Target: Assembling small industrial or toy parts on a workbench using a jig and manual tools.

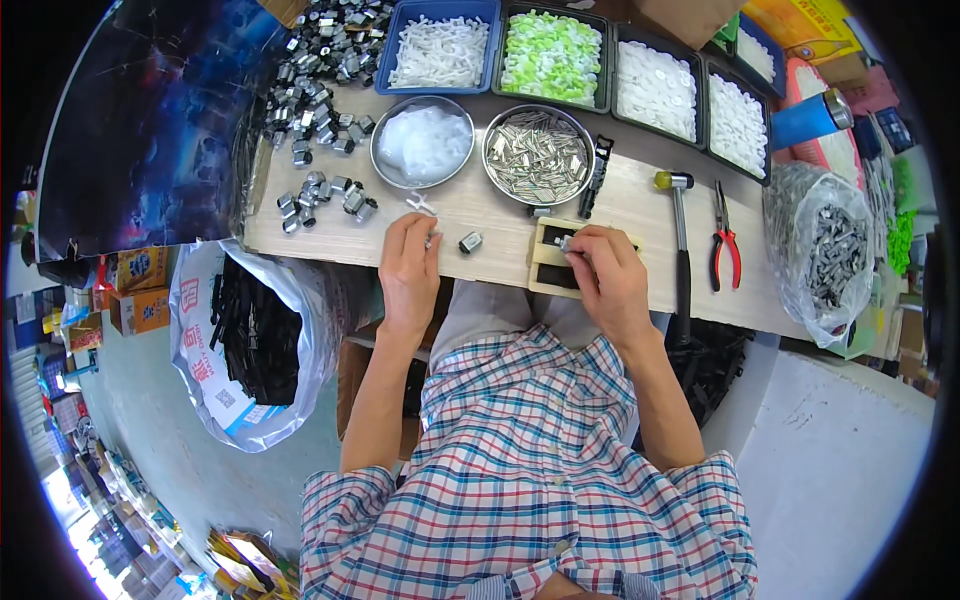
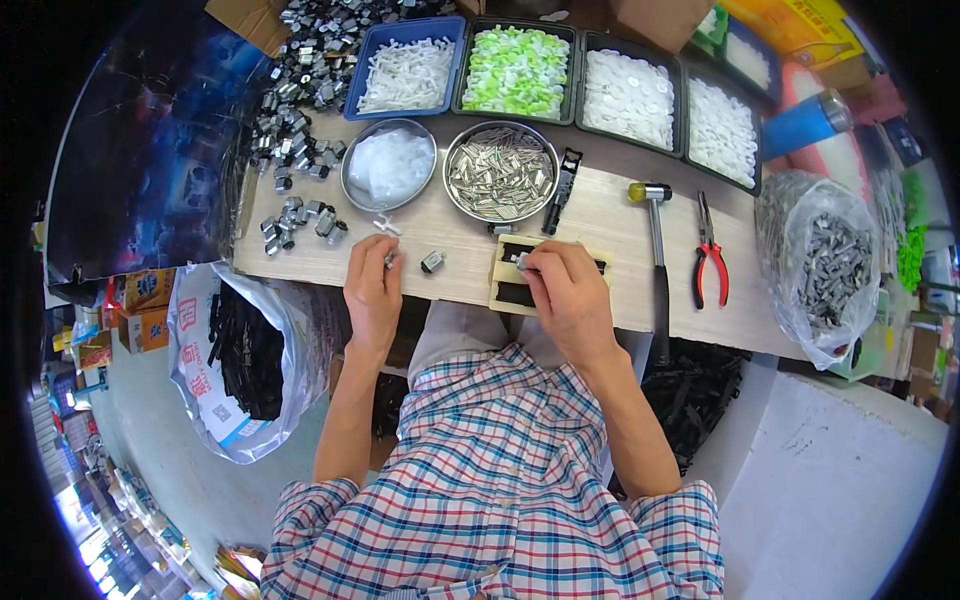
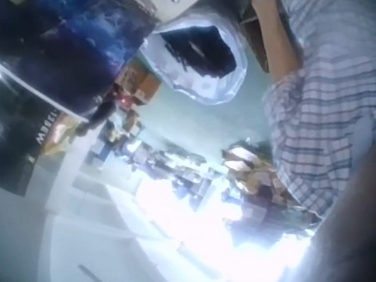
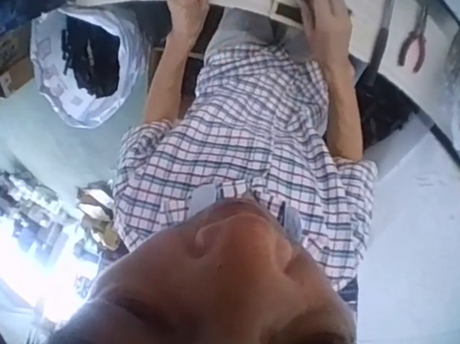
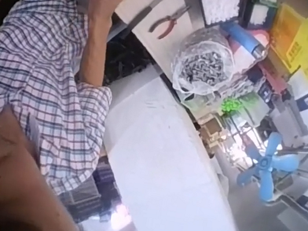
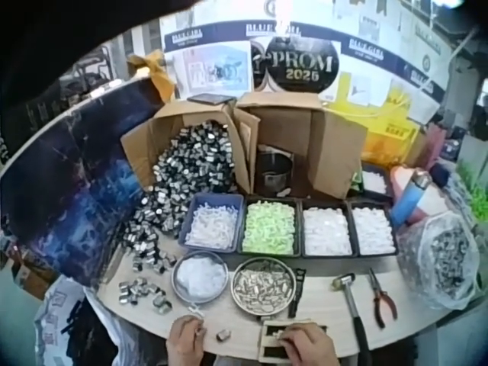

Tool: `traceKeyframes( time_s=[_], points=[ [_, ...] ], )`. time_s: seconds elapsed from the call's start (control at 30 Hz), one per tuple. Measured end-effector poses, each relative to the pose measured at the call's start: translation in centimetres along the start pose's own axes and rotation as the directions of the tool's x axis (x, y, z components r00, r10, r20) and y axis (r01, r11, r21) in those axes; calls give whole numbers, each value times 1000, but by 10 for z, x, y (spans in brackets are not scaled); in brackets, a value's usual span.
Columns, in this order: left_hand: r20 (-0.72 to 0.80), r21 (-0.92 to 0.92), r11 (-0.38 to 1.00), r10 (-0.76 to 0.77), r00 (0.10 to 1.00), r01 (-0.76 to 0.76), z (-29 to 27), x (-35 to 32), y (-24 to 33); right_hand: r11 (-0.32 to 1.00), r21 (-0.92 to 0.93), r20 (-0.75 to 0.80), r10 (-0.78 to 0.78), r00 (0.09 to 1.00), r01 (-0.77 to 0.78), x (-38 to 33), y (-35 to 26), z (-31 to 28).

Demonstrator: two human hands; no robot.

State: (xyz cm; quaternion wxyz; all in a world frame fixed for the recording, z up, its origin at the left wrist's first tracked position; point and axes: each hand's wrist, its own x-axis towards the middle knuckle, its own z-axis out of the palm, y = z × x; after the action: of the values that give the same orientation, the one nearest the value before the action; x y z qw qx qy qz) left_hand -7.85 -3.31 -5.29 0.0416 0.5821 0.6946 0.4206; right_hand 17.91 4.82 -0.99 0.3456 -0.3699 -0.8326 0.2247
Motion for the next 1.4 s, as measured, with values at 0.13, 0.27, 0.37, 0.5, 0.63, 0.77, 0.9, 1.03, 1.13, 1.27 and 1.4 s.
traceKeyframes(
  time_s=[0.13,0.27,0.37,0.5,0.63,0.77,0.9,1.03,1.13,1.27,1.4],
  points=[
    [-60,126,992,22,998,-14,-3,5,-8,999,-30,46,14,999,-13,7,-1,-7],
    [-140,129,990,-32,990,50,-7,7,-7,993,-119,98,-1,995,13,15,-4,-19],
    [-182,91,993,-64,981,81,-6,3,-9,990,-133,160,-16,987,37,25,-10,-21],
    [-202,87,994,-50,978,68,1,4,-18,969,-241,249,16,968,46,35,-16,-16],
    [-220,102,992,93,971,-72,5,8,-13,979,-203,287,35,957,25,40,-16,-12],
    [-92,140,972,201,975,-187,5,8,32,994,-106,249,17,968,10,33,-7,-10],
    [135,144,981,111,985,-130,15,-3,48,999,33,238,18,971,-27,37,-13,-15],
    [116,86,992,81,990,-91,14,2,54,1000,13,338,-21,941,18,45,-9,-18],
    [108,-203,979,11,994,11,18,1,64,996,4,376,-79,923,84,51,-3,-15],
    [100,-343,935,130,986,-88,26,-5,76,994,85,480,-105,871,73,59,5,-8],
    [75,-367,910,238,968,-195,31,-6,81,993,112,387,-82,918,42,47,18,-2]
  ],
)
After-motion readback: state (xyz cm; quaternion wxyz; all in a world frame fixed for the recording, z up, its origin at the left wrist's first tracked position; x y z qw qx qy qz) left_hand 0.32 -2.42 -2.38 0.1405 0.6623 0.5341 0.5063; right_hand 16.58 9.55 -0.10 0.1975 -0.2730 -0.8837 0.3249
